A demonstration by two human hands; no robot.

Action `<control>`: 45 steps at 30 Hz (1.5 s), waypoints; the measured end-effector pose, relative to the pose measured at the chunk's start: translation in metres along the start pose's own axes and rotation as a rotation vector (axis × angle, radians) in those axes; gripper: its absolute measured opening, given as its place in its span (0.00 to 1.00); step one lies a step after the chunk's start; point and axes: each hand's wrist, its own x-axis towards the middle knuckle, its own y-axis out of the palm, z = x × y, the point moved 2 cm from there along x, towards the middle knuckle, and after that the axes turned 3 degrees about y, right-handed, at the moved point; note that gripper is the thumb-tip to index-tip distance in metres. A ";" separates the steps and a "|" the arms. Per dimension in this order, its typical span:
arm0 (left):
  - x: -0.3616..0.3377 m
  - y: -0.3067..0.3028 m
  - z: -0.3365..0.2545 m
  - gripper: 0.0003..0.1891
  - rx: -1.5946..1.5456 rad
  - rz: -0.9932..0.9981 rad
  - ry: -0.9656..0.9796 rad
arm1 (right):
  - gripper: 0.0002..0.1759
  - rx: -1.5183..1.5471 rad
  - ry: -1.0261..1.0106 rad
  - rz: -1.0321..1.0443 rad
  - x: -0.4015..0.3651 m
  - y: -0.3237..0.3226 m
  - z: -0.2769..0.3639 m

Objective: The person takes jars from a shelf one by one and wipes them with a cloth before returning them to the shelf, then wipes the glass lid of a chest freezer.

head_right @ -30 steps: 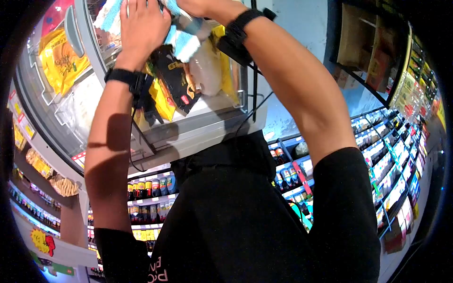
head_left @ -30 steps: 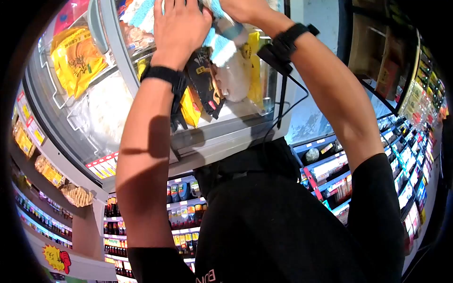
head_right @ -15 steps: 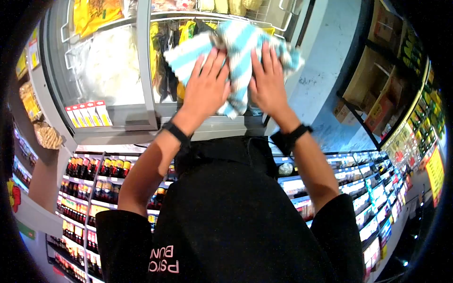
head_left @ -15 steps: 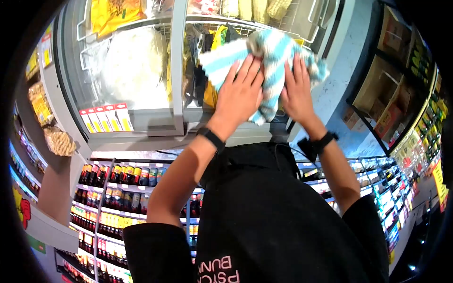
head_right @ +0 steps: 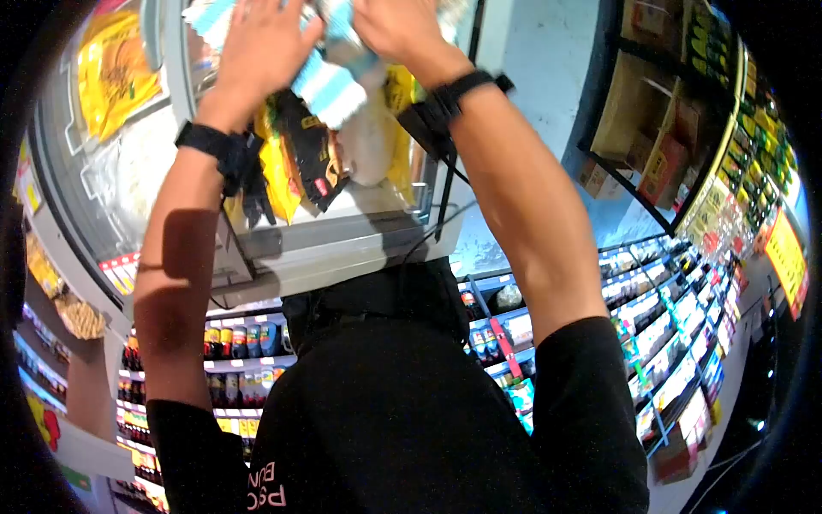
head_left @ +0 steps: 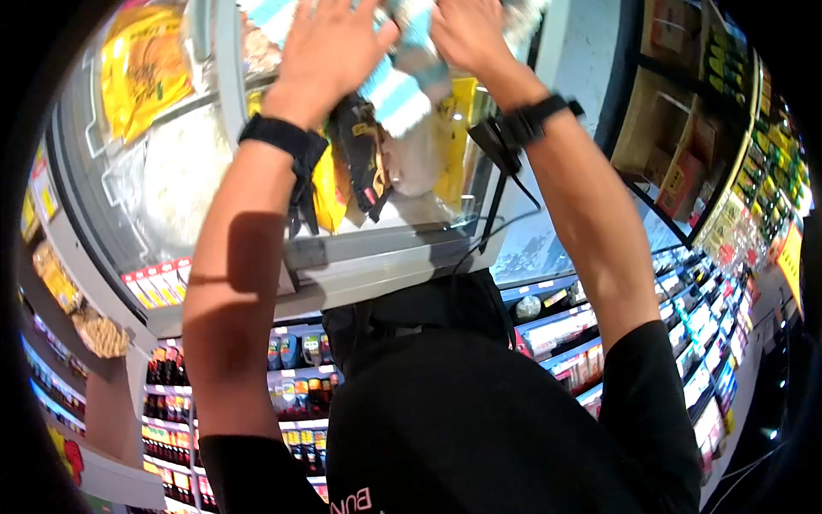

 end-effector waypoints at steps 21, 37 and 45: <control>-0.194 0.011 -0.061 0.32 -0.079 0.260 -0.002 | 0.37 0.215 0.157 0.255 -0.197 -0.029 0.060; -0.152 -0.003 -0.029 0.20 0.013 -0.188 -0.208 | 0.39 0.032 -0.172 0.073 -0.096 -0.003 0.124; -0.316 -0.028 -0.067 0.12 -0.306 0.029 -0.280 | 0.39 0.328 -0.312 0.563 -0.214 -0.033 0.185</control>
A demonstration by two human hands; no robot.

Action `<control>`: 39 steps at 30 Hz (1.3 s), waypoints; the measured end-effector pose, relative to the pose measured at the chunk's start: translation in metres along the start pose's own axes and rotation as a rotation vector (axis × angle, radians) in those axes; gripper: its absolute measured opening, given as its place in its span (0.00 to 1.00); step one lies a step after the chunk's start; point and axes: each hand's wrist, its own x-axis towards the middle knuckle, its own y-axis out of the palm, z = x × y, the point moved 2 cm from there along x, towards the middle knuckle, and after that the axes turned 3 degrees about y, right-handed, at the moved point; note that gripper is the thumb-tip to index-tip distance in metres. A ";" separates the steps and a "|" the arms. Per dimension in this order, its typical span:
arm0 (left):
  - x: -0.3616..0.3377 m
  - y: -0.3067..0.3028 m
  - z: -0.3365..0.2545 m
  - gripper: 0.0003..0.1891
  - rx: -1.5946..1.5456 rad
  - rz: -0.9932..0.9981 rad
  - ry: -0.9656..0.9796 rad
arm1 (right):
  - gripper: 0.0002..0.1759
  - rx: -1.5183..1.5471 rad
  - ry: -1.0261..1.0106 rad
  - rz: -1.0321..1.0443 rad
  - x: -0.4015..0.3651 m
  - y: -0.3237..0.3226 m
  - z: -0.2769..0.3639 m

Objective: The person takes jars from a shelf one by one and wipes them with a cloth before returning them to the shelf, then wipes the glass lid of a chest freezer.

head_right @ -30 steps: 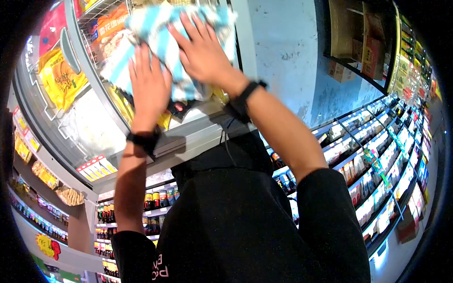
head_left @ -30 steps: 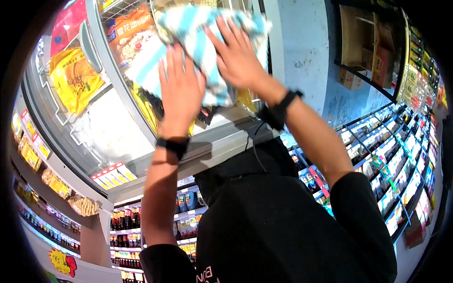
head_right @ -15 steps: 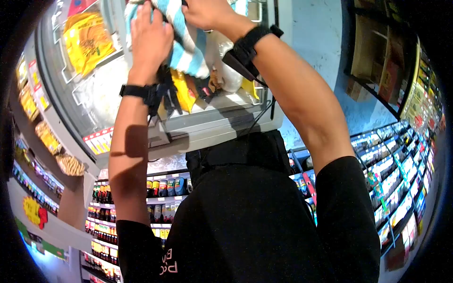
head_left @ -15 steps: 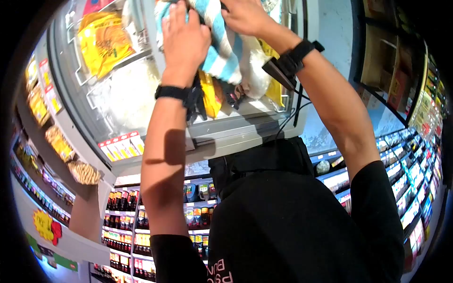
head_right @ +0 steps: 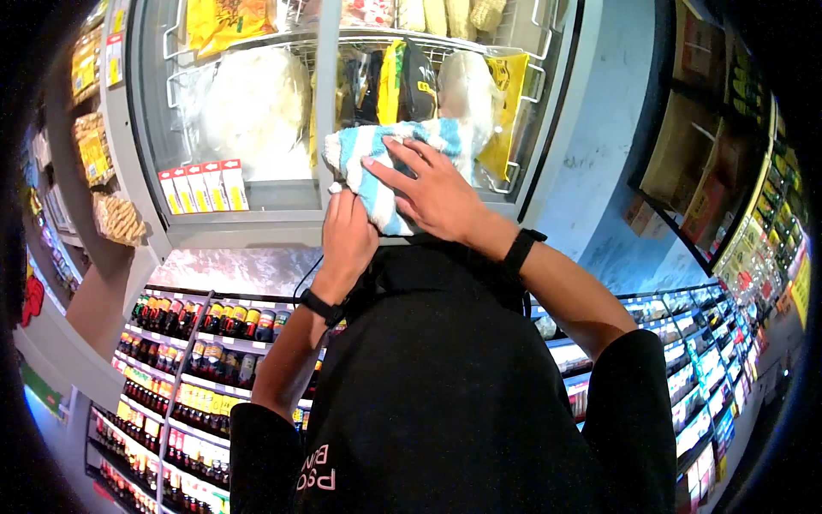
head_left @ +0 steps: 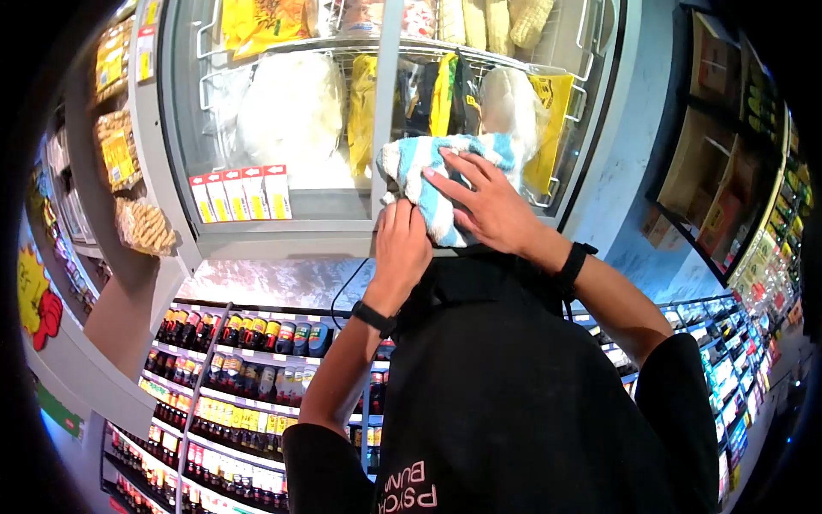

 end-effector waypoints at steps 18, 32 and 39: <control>0.077 -0.063 0.085 0.34 0.203 -0.255 -0.266 | 0.36 -0.335 0.008 -0.257 0.167 -0.007 0.029; 0.201 -0.101 0.147 0.37 0.359 -0.438 -0.265 | 0.37 -0.514 0.020 -0.366 0.307 -0.065 -0.004; 0.107 -0.070 0.108 0.33 0.313 -0.289 -0.123 | 0.37 -0.444 -0.079 -0.288 0.195 -0.026 0.017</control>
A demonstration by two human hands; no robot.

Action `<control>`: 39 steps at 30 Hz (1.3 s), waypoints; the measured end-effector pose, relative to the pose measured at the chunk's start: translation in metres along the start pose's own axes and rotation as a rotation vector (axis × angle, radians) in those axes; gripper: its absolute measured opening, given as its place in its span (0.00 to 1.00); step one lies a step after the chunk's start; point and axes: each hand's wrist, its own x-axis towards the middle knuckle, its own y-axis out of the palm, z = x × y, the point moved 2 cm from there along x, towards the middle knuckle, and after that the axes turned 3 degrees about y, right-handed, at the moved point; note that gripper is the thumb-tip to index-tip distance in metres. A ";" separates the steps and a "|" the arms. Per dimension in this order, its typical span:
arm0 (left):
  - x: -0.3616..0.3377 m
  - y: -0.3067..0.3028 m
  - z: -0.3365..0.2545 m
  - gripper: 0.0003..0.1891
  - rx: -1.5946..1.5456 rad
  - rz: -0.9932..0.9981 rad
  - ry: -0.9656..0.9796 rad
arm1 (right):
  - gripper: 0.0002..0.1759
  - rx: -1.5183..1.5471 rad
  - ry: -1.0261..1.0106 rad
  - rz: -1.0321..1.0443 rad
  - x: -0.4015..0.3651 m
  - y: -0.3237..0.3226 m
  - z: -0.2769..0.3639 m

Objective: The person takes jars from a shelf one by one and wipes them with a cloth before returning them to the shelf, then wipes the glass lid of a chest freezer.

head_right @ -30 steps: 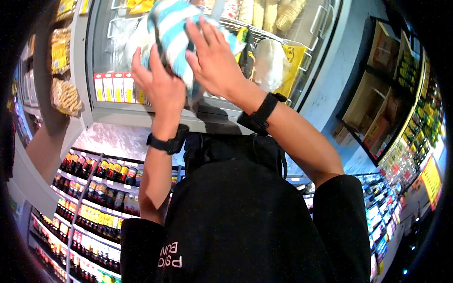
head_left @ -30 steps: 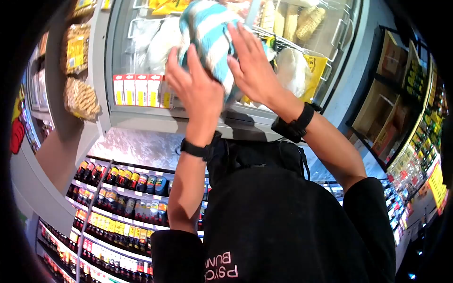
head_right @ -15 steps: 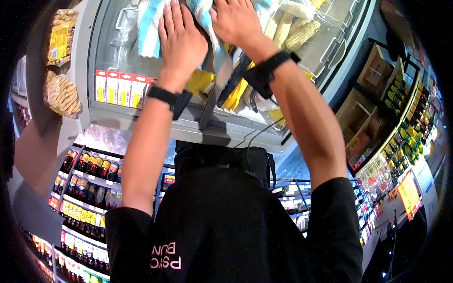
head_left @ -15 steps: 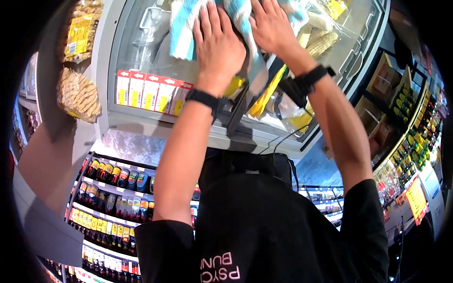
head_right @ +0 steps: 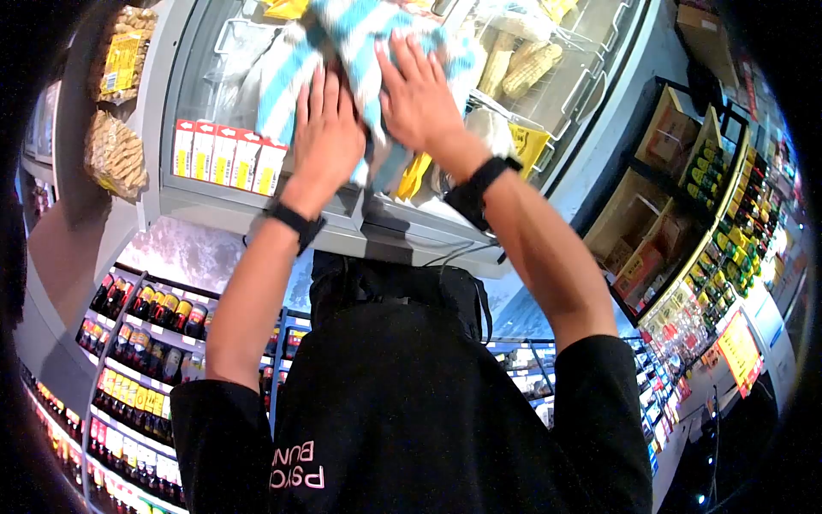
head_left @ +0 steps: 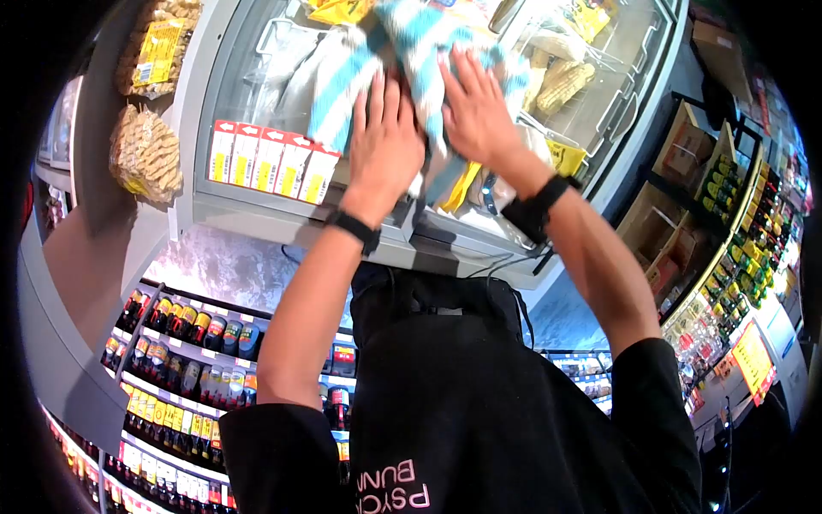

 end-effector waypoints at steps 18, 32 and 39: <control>-0.076 0.000 -0.040 0.29 -0.018 -0.039 -0.027 | 0.37 0.036 0.029 0.049 -0.085 0.016 0.034; -0.160 0.003 -0.077 0.30 0.042 0.134 0.078 | 0.37 0.109 0.146 0.208 -0.213 0.018 0.057; -0.139 0.007 -0.068 0.31 0.054 0.109 0.115 | 0.35 0.122 0.190 0.162 -0.214 0.023 0.057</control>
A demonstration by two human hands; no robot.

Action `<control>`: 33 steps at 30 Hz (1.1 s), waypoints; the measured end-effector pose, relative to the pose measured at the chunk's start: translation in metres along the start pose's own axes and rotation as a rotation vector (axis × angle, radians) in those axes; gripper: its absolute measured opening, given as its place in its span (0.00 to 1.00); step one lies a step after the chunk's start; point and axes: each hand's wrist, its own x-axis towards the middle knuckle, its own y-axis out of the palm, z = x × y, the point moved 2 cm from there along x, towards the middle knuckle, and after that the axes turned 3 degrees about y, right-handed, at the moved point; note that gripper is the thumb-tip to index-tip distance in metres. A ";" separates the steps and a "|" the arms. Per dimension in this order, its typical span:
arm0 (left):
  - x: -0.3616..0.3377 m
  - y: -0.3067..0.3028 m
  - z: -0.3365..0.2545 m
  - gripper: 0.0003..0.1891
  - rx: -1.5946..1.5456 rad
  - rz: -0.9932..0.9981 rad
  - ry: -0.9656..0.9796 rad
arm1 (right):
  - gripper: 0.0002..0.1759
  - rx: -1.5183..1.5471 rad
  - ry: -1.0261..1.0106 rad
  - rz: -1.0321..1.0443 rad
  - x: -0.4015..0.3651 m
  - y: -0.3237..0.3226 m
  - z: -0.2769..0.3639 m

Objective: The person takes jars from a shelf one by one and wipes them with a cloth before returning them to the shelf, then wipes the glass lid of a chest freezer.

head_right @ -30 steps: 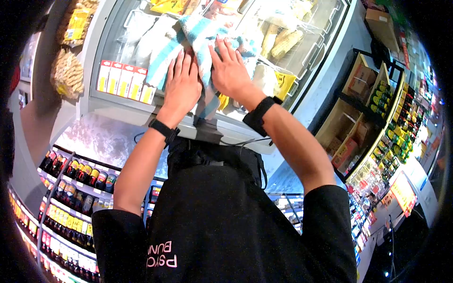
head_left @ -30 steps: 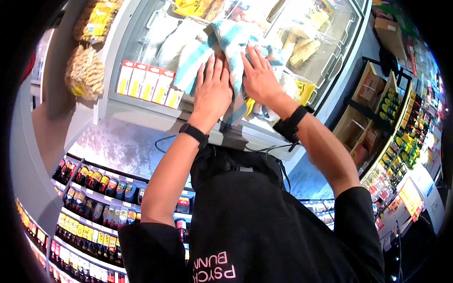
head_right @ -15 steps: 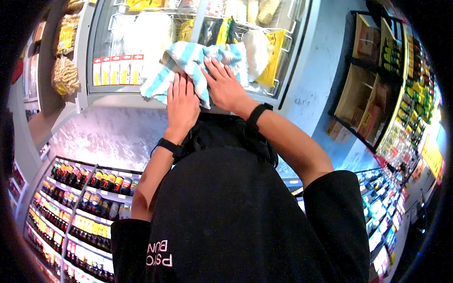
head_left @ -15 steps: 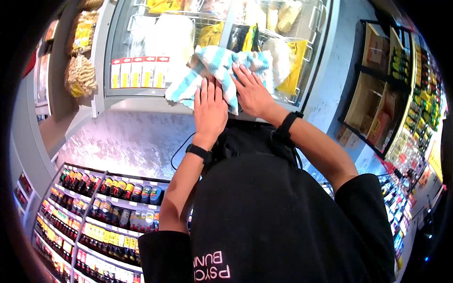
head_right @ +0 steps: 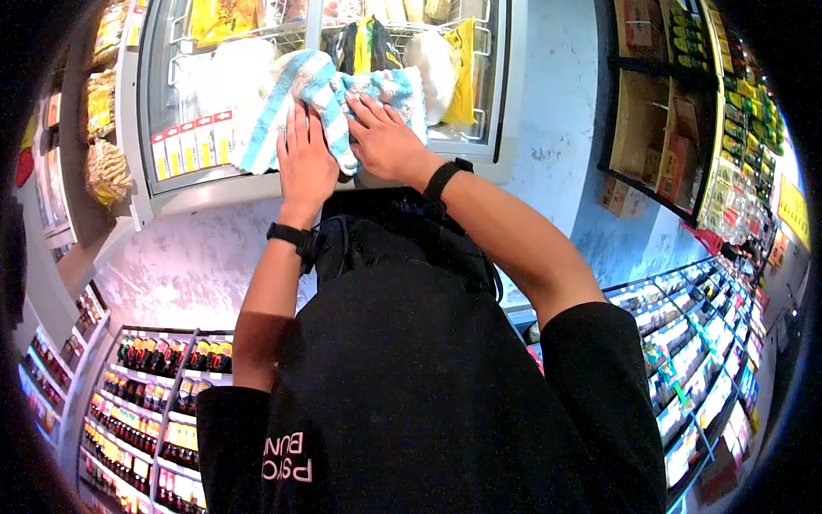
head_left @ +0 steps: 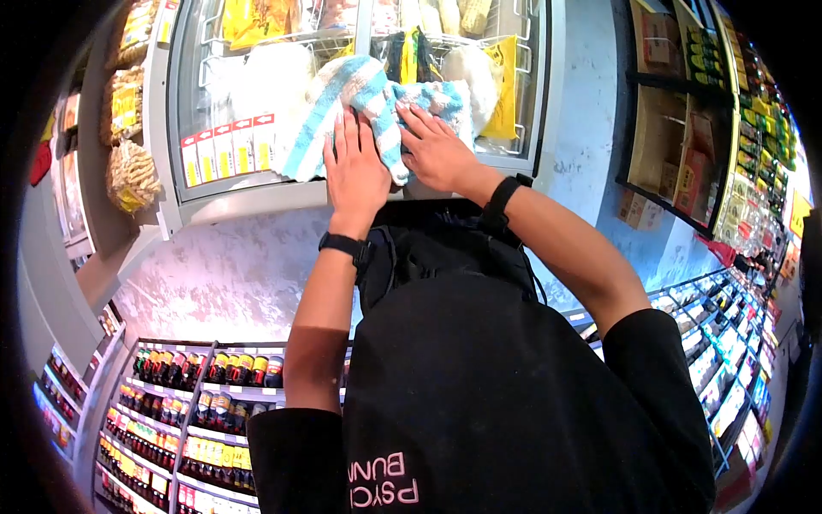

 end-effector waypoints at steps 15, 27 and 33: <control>0.016 -0.020 0.051 0.35 -0.086 0.109 -0.089 | 0.40 0.046 -0.140 -0.037 0.080 -0.021 0.050; 0.106 -0.026 0.096 0.33 -0.068 0.078 -0.110 | 0.41 -0.257 -0.124 -0.014 0.191 -0.042 0.032; 0.124 -0.031 0.102 0.34 -0.107 0.130 -0.127 | 0.41 -0.267 -0.213 -0.097 0.218 -0.042 0.014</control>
